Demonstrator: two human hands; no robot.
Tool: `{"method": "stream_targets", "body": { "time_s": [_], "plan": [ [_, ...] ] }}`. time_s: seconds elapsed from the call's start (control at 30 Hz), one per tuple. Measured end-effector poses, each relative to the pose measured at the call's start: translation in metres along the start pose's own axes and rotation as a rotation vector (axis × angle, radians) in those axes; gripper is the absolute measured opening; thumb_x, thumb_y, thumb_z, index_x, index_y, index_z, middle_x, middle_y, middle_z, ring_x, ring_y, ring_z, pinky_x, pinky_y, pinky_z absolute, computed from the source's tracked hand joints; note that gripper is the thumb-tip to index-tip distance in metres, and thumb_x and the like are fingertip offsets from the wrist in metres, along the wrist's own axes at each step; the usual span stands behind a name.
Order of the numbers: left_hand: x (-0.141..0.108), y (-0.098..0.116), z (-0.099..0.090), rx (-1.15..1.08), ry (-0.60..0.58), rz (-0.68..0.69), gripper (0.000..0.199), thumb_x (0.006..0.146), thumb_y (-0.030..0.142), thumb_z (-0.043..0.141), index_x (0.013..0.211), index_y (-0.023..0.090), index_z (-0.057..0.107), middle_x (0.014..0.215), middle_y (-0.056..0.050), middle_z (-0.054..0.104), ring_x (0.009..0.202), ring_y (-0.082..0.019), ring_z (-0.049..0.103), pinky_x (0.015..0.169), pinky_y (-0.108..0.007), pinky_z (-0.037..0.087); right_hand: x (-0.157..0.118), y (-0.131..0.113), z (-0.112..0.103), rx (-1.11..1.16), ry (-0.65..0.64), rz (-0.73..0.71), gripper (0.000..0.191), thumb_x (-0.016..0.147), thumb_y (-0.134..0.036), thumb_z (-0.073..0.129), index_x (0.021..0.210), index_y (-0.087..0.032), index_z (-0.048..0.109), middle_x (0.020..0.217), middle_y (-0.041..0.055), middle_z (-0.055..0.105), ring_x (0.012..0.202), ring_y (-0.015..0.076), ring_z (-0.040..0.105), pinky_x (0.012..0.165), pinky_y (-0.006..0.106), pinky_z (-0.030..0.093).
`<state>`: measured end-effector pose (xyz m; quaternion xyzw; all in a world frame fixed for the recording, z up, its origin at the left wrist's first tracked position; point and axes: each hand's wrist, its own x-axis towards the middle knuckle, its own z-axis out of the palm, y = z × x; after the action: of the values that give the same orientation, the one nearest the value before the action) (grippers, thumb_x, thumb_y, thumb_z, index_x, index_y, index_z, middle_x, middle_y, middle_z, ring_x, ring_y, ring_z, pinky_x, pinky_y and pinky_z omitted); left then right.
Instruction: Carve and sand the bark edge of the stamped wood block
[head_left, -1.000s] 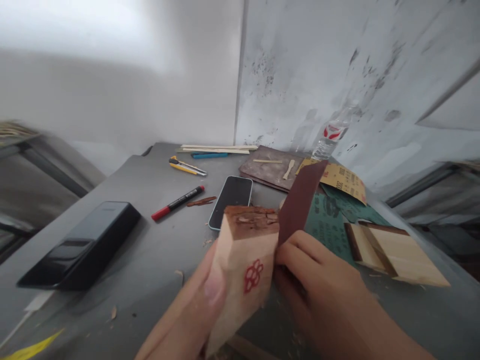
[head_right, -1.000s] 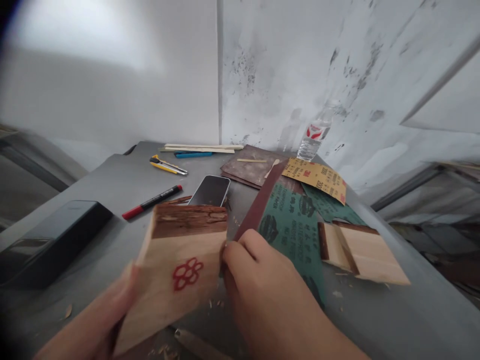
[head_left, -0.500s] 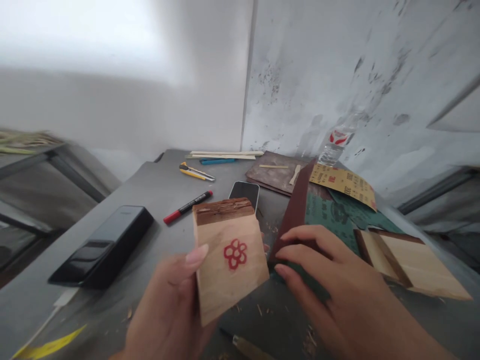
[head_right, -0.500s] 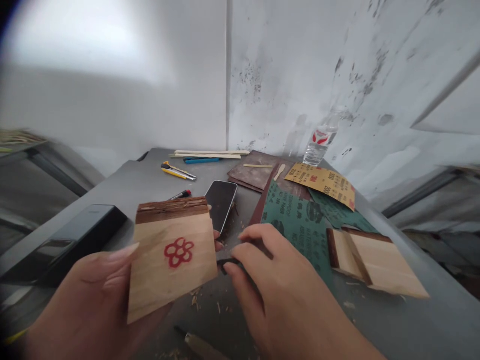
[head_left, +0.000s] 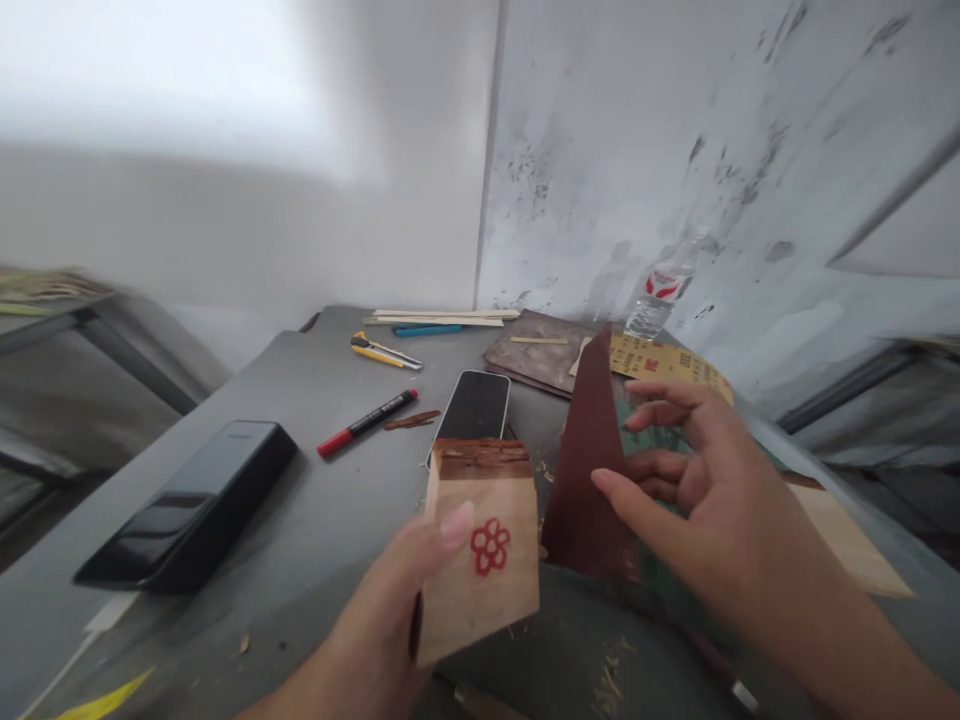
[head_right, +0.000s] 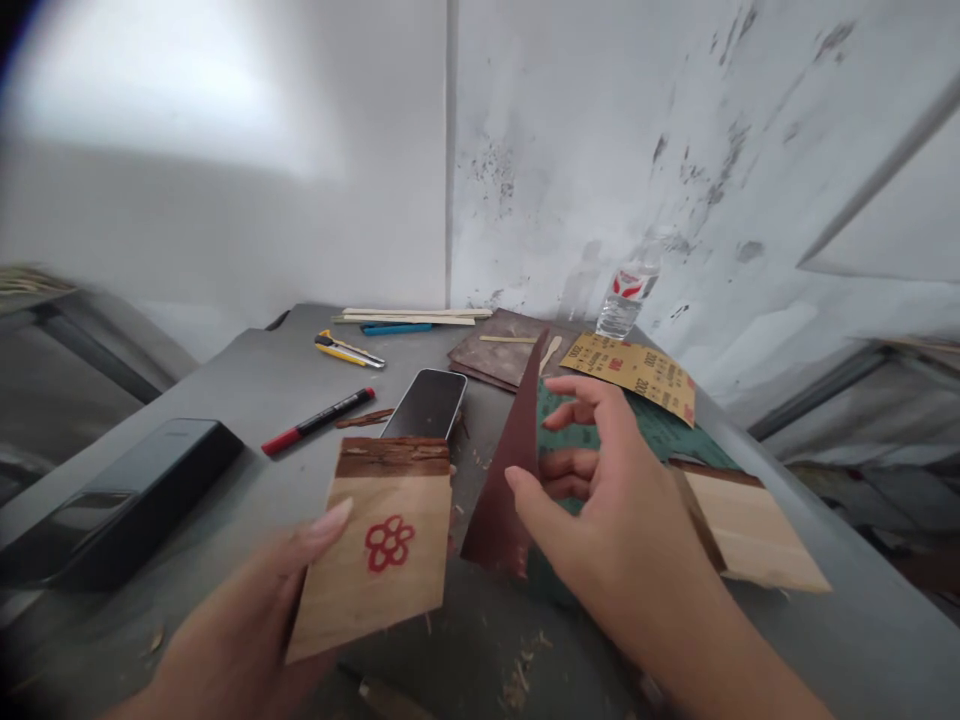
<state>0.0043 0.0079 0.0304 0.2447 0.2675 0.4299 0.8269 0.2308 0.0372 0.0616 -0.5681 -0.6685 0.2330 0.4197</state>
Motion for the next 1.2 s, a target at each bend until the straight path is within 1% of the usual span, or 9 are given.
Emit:
{"method": "stream_targets", "body": {
  "time_s": [0.23, 0.4, 0.6, 0.67, 0.73, 0.83, 0.9, 1.1, 1.2],
  "plan": [
    [-0.003, -0.004, 0.003, 0.023, 0.103, -0.086, 0.044, 0.079, 0.05, 0.082, 0.114, 0.023, 0.082, 0.11, -0.009, 0.084, 0.109, -0.035, 0.075, 0.094, -0.039, 0.056, 0.021, 0.018, -0.01, 0.238, -0.248, 0.205, 0.101, 0.09, -0.034, 0.074, 0.167, -0.035, 0.009, 0.165, 0.009, 0.041, 0.141, 0.0275, 0.054, 0.098, 0.037, 0.061],
    [-0.005, -0.004, 0.004, 0.019, 0.082, -0.095, 0.045, 0.083, 0.05, 0.078, 0.119, 0.022, 0.079, 0.112, -0.01, 0.084, 0.117, -0.034, 0.072, 0.104, -0.042, 0.052, 0.025, 0.012, -0.013, 0.248, -0.349, 0.214, 0.074, 0.09, -0.02, 0.067, 0.159, -0.032, 0.04, 0.156, 0.0048, 0.055, 0.137, 0.0261, 0.059, 0.101, 0.035, 0.058],
    [-0.007, 0.0, 0.005, 0.008, 0.051, -0.163, 0.054, 0.087, 0.057, 0.072, 0.125, 0.02, 0.076, 0.111, -0.011, 0.084, 0.127, -0.035, 0.068, 0.117, -0.046, 0.043, 0.02, 0.013, -0.011, 0.166, -0.28, 0.198, 0.084, 0.095, -0.021, 0.062, 0.166, -0.033, 0.02, 0.144, 0.0102, 0.065, 0.12, 0.0271, 0.07, 0.085, 0.038, 0.065],
    [-0.007, 0.003, 0.005, -0.004, 0.039, -0.152, 0.057, 0.089, 0.06, 0.068, 0.127, 0.019, 0.075, 0.109, -0.012, 0.084, 0.126, -0.036, 0.069, 0.116, -0.049, 0.044, 0.019, 0.016, -0.008, 0.118, -0.214, 0.132, 0.089, 0.099, -0.027, 0.062, 0.168, -0.035, 0.007, 0.147, 0.0121, 0.061, 0.118, 0.026, 0.071, 0.085, 0.039, 0.065],
    [-0.006, 0.004, 0.005, -0.047, 0.044, -0.115, 0.053, 0.09, 0.057, 0.068, 0.128, 0.021, 0.074, 0.106, -0.011, 0.084, 0.123, -0.036, 0.071, 0.114, -0.051, 0.047, 0.019, 0.016, -0.004, 0.039, -0.134, 0.023, 0.072, 0.101, -0.032, 0.061, 0.164, -0.037, 0.024, 0.152, 0.0114, 0.054, 0.121, 0.0256, 0.067, 0.088, 0.04, 0.063],
    [-0.003, 0.004, 0.003, -0.106, 0.102, -0.06, 0.041, 0.09, 0.052, 0.07, 0.117, 0.023, 0.079, 0.097, -0.008, 0.085, 0.112, -0.034, 0.076, 0.108, -0.048, 0.053, 0.017, 0.011, -0.002, -0.122, -0.041, -0.173, 0.018, 0.102, -0.029, 0.06, 0.117, -0.027, 0.069, 0.137, 0.0114, 0.055, 0.132, 0.0305, 0.055, 0.098, 0.046, 0.056],
    [-0.002, 0.002, 0.001, -0.135, 0.144, 0.008, 0.036, 0.089, 0.051, 0.07, 0.109, 0.023, 0.081, 0.091, -0.006, 0.085, 0.104, -0.032, 0.078, 0.103, -0.045, 0.056, 0.013, 0.006, -0.003, -0.204, -0.051, -0.304, 0.015, 0.1, -0.023, 0.059, 0.09, -0.024, 0.07, 0.121, 0.0106, 0.057, 0.134, 0.0314, 0.05, 0.103, 0.048, 0.05],
    [-0.002, 0.012, 0.007, -0.116, 0.216, 0.088, 0.031, 0.095, 0.043, 0.063, 0.098, 0.019, 0.082, 0.081, -0.007, 0.083, 0.092, -0.029, 0.08, 0.092, -0.039, 0.061, 0.001, -0.002, -0.006, -0.295, -0.466, -0.622, 0.032, 0.091, -0.008, 0.059, 0.117, -0.025, 0.066, 0.143, 0.0077, 0.055, 0.122, 0.0201, 0.061, 0.102, 0.032, 0.052],
    [0.001, 0.016, 0.01, -0.063, 0.145, 0.143, 0.041, 0.1, 0.046, 0.051, 0.097, 0.019, 0.082, 0.087, -0.009, 0.084, 0.093, -0.03, 0.08, 0.087, -0.039, 0.062, -0.003, -0.003, -0.003, -0.348, -0.597, -0.635, 0.024, 0.099, -0.011, 0.057, 0.117, -0.023, 0.067, 0.127, 0.008, 0.064, 0.116, 0.0205, 0.062, 0.096, 0.032, 0.054]
  ]
}}
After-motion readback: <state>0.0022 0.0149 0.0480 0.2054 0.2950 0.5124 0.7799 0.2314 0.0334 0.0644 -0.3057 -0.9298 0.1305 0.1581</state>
